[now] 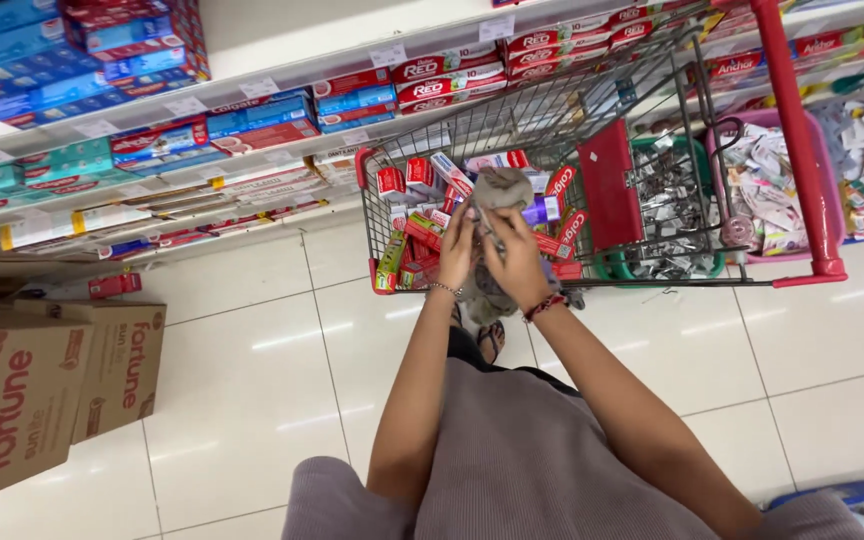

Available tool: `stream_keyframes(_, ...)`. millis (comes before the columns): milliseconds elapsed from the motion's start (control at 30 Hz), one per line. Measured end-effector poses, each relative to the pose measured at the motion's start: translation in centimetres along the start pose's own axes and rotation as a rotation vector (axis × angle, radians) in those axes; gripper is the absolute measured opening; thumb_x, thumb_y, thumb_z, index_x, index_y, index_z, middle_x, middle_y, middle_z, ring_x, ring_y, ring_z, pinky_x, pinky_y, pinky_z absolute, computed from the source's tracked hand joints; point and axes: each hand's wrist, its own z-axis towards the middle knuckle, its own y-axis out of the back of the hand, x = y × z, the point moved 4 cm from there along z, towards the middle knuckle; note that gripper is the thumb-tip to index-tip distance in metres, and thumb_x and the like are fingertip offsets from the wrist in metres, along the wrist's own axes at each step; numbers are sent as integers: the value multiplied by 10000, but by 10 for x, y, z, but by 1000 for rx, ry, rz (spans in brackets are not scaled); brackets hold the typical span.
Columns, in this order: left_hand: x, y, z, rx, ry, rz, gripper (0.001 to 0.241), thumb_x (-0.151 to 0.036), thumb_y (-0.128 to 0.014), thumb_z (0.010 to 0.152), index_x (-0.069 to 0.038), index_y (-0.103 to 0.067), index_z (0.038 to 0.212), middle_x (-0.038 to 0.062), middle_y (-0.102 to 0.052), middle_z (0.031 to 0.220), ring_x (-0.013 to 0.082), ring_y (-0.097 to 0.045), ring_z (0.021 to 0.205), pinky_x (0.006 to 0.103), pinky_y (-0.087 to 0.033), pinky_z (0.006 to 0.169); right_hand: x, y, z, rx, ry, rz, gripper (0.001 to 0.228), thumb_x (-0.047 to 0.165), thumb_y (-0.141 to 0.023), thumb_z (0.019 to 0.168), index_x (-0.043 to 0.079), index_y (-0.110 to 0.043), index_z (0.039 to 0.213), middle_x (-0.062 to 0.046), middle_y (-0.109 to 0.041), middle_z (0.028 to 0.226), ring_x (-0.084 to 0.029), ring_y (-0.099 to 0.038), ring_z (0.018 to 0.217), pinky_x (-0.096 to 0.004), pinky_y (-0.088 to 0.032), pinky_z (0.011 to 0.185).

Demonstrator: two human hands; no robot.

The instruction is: Picking up toothpaste boxes from a shopping cart and placing them onto a store shelf.

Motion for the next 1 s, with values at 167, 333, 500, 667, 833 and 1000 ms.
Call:
stream_keyframes(167, -57, 4, -20, -48, -142, -179, 425, -204, -581, 1083, -75, -525, 1485, 80, -682, 1205, 146, -664, 1037, 300, -599, 867, 5, 1, 17, 12, 150, -113, 422, 48, -700, 858, -7, -661, 1274, -188, -596, 1246, -380, -625, 1100, -424, -532, 910)
stream_keyframes(333, -122, 2, -42, -50, -69, -249, 410, -252, -605, 1037, -79, -571, 1408, 116, -679, 1218, 234, -705, 1080, 392, -641, 924, -16, 36, 36, -161, 71, -162, 353, 52, -700, 918, 32, -693, 1271, -179, -587, 1196, -366, -632, 1087, -418, -534, 938)
stream_keyframes(500, -140, 11, -44, -125, 106, -357, 491, -357, -665, 970, -38, -616, 1341, 178, -693, 1213, 327, -752, 1011, 427, -668, 852, -22, 47, 42, -346, 167, -356, 209, 138, -794, 893, 82, -751, 1089, -186, -617, 1204, -358, -593, 1098, -413, -489, 950)
stream_keyframes(667, -166, 18, -45, -86, 304, -271, 687, -516, -658, 940, -7, -544, 1388, 225, -692, 1224, 343, -743, 1037, 400, -668, 870, -52, 25, 34, -197, -374, 660, 351, 307, -734, 973, 28, -700, 1183, -11, -706, 1124, -82, -629, 1030, -242, -499, 914)
stream_keyframes(833, -185, 24, -48, 68, -52, 251, 627, -540, -498, 1055, -64, -495, 1462, 168, -583, 1390, 306, -566, 1296, 410, -522, 1027, -74, 10, 36, -288, -512, 508, 361, 302, -726, 953, 7, -718, 1161, -44, -719, 1045, -114, -632, 929, -270, -506, 815)
stream_keyframes(1000, -197, 27, -57, 242, -60, 60, 572, -476, -543, 998, -79, -459, 1401, 113, -468, 1428, 294, -512, 1340, 442, -600, 997, -82, 7, 35, -390, -504, 427, 382, 314, -692, 977, -6, -696, 1186, -40, -734, 1078, -113, -651, 953, -266, -511, 834)
